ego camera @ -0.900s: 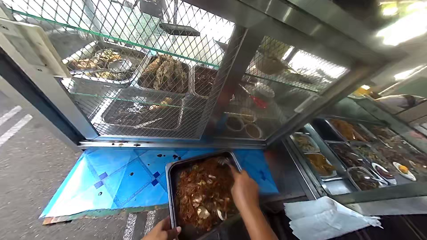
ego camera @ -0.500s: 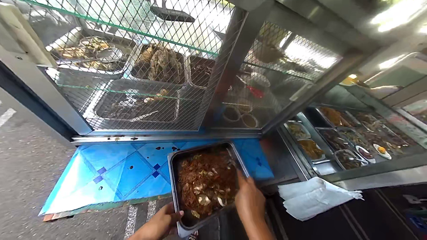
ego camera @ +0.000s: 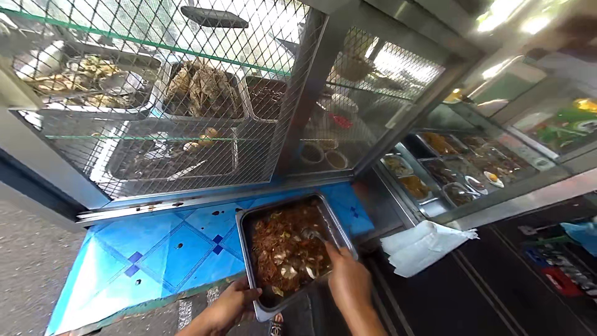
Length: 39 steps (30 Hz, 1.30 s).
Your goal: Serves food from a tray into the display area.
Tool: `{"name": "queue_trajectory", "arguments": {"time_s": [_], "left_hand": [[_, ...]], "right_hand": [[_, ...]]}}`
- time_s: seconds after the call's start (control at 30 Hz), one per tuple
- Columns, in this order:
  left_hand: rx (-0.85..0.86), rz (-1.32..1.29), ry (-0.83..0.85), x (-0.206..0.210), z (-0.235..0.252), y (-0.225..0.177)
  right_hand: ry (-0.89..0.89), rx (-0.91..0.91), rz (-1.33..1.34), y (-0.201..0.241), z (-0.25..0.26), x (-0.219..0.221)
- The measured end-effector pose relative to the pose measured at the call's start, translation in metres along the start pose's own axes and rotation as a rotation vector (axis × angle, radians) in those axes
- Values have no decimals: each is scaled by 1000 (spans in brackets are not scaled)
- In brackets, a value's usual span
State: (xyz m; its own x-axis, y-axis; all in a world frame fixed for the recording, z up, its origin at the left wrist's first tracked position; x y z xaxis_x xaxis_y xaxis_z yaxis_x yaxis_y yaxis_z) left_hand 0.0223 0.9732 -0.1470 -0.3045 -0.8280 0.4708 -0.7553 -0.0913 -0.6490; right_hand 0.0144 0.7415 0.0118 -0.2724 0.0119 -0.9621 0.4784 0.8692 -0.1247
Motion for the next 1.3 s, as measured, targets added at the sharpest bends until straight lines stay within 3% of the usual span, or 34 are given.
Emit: {"name": "queue_trajectory", "arguments": {"time_s": [0.13, 0.4, 0.5, 0.6, 0.8, 0.93, 1.07, 1.3], "left_hand": [[-12, 18, 29, -1, 0, -2], [39, 40, 11, -3, 0, 3], [91, 254, -62, -11, -3, 1], [146, 542, -194, -29, -8, -8], [425, 859, -561, -58, -21, -62], [714, 1028, -668, -36, -13, -114], [805, 1210, -599, -4, 16, -156], [747, 1471, -210, 47, 81, -190]], "right_hand": [[-103, 18, 49, 12, 3, -15], [-74, -74, 102, 30, 27, 4], [8, -35, 128, 19, 39, 4], [-23, -3, 99, 4, 61, -1], [-4, 27, 90, -18, 128, 15], [68, -141, 54, -11, 111, 29], [-333, -209, 102, -23, 68, 18], [-419, -246, 125, -45, 62, 24]]}}
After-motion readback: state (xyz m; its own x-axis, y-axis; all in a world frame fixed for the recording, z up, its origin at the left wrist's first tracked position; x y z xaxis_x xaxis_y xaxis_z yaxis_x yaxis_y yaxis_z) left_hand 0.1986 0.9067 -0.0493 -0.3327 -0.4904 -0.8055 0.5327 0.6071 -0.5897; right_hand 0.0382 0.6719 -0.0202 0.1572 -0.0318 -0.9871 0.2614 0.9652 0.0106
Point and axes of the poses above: each hand's wrist, its own z-axis towards the middle knuckle, its own x-axis out of the palm, y = z × x, the point moved 6 cm from there along z, towards the middle knuckle, and after that the axes turned 4 degrees about x, right-handed, at the moved point
